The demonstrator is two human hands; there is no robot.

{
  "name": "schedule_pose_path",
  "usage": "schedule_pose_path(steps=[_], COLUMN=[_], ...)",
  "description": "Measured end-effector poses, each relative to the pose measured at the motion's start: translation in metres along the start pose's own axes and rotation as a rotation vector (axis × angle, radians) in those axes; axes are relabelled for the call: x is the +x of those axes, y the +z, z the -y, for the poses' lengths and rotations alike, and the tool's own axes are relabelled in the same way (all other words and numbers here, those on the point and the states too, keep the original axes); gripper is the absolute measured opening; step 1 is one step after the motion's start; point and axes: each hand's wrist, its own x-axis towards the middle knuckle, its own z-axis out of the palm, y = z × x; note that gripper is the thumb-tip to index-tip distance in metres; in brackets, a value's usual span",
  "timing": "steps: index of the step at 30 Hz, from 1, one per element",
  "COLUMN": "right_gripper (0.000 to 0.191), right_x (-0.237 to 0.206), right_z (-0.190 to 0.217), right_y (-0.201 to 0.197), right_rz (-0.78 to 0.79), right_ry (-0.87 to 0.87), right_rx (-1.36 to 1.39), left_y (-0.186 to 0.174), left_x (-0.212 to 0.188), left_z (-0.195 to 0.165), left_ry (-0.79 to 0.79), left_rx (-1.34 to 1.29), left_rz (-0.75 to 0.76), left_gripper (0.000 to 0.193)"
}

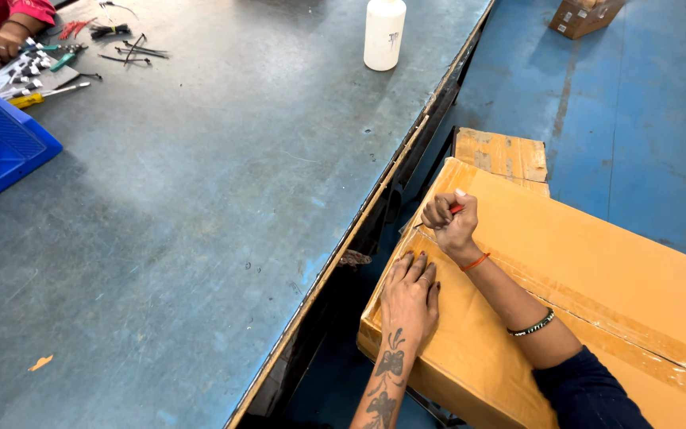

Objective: The person uses a red utility knife to slice the packing tape along the center seam of a sealed cardboard box, then folds back the top flaps to open it. The box sits on a blue metal workbench beside an open carton of white plastic parts.

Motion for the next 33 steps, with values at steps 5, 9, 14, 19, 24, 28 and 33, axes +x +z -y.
schedule_pose_path(steps=[5, 9, 14, 19, 24, 28, 33], right_gripper=[0.049, 0.05, 0.047, 0.053, 0.053, 0.051, 0.051], right_x=[-0.004, -0.016, -0.037, -0.073, -0.153, -0.223, -0.256], right_z=[0.005, 0.013, 0.017, 0.038, 0.082, 0.123, 0.148], right_y=[-0.005, -0.012, -0.025, -0.063, -0.129, -0.146, -0.115], right_rz=[0.037, 0.05, 0.083, -0.017, -0.063, -0.302, -0.406], right_ry=[0.08, 0.082, 0.023, 0.055, 0.02, 0.194, 0.156], right_rx=[-0.005, -0.095, -0.141, -0.287, -0.511, -0.871, -0.548], left_y=[-0.001, 0.0, -0.002, -0.001, 0.007, 0.01, -0.004], left_x=[0.0, 0.003, 0.003, 0.004, 0.003, 0.005, 0.0], left_z=[-0.001, -0.001, -0.002, -0.001, 0.005, 0.008, 0.0], left_ry=[-0.012, -0.035, -0.039, -0.043, 0.001, 0.02, 0.074], left_rx=[0.006, 0.005, 0.037, -0.006, -0.003, -0.004, -0.13], left_rz=[-0.034, -0.032, -0.011, -0.015, -0.028, -0.026, -0.022], left_gripper=[0.031, 0.029, 0.028, 0.029, 0.03, 0.03, 0.029])
